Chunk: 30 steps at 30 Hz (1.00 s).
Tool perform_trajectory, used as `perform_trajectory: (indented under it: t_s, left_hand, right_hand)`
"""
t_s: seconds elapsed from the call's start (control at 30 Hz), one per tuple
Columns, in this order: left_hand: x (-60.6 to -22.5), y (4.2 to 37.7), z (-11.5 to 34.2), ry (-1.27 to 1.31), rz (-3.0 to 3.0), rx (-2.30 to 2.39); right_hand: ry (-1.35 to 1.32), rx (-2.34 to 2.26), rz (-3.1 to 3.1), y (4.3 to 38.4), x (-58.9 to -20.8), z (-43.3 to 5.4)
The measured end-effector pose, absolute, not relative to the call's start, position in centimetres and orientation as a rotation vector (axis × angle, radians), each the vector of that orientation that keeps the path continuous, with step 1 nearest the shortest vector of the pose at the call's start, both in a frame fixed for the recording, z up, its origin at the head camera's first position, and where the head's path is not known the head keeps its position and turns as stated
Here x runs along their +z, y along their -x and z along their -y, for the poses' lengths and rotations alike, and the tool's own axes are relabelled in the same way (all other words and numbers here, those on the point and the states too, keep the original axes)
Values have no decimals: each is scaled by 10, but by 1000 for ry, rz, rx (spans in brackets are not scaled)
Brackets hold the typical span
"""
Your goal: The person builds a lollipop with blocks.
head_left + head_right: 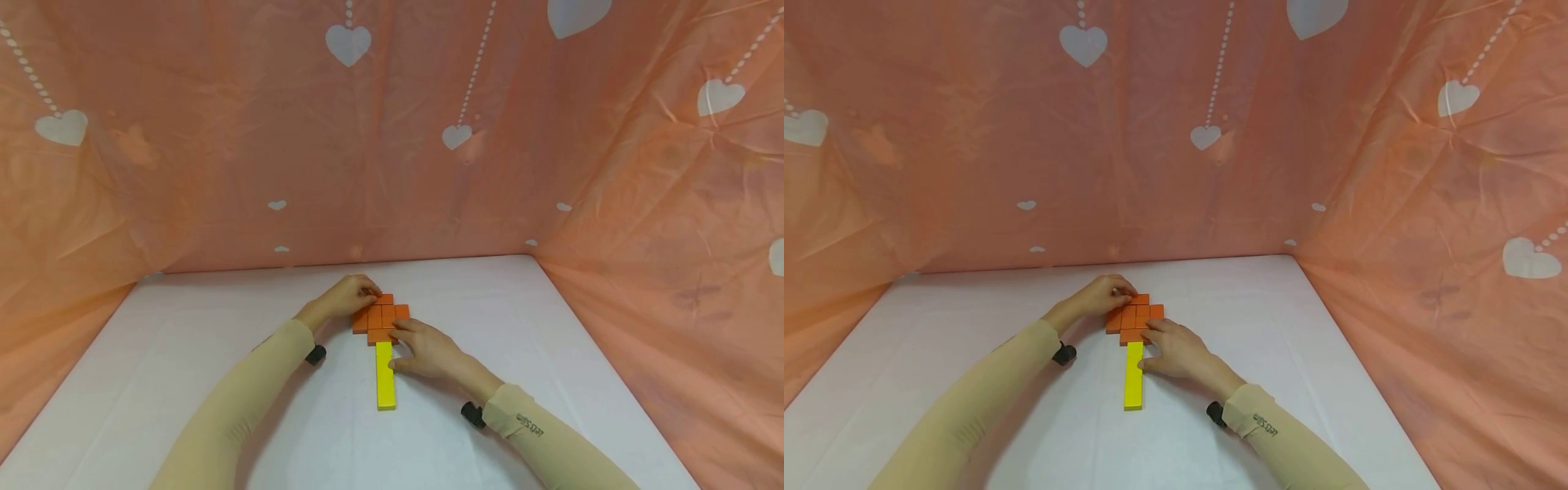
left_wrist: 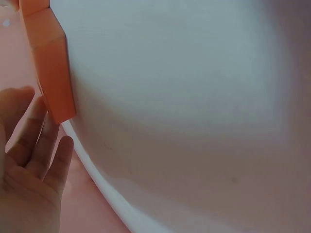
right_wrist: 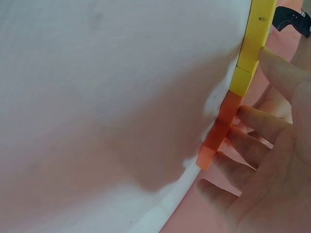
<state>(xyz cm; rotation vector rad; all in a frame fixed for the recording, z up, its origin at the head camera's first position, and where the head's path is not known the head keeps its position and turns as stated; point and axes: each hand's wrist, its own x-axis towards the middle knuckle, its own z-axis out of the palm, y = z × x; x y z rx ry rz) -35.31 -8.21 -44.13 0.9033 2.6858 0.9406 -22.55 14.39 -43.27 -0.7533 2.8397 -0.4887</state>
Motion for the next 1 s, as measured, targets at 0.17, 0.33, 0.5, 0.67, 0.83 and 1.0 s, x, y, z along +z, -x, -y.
perform_trajectory:
  t_s: [0.17, 0.33, 0.5, 0.67, 0.83, 1.0]
  left_hand:
    - [-443, 356, 82, -913, -2706, 898]
    - [-444, 356, 81, -922, -2706, 870]
    - [-443, 355, 81, -933, -2720, 850]
    - [-442, 354, 80, -939, -2720, 846]
    - [-442, 353, 80, -945, -2709, 860]
    - [-442, 352, 80, -933, -2712, 851]
  right_hand:
    - [751, -490, -2845, 226, -433, -143]
    - [750, -485, -2847, 225, -433, -143]
    - [747, -472, -2850, 225, -434, -143]
    - [745, -476, -2850, 225, -433, -143]
    - [757, -487, -2849, 225, -432, -143]
    - [752, -494, -2845, 224, -431, -142]
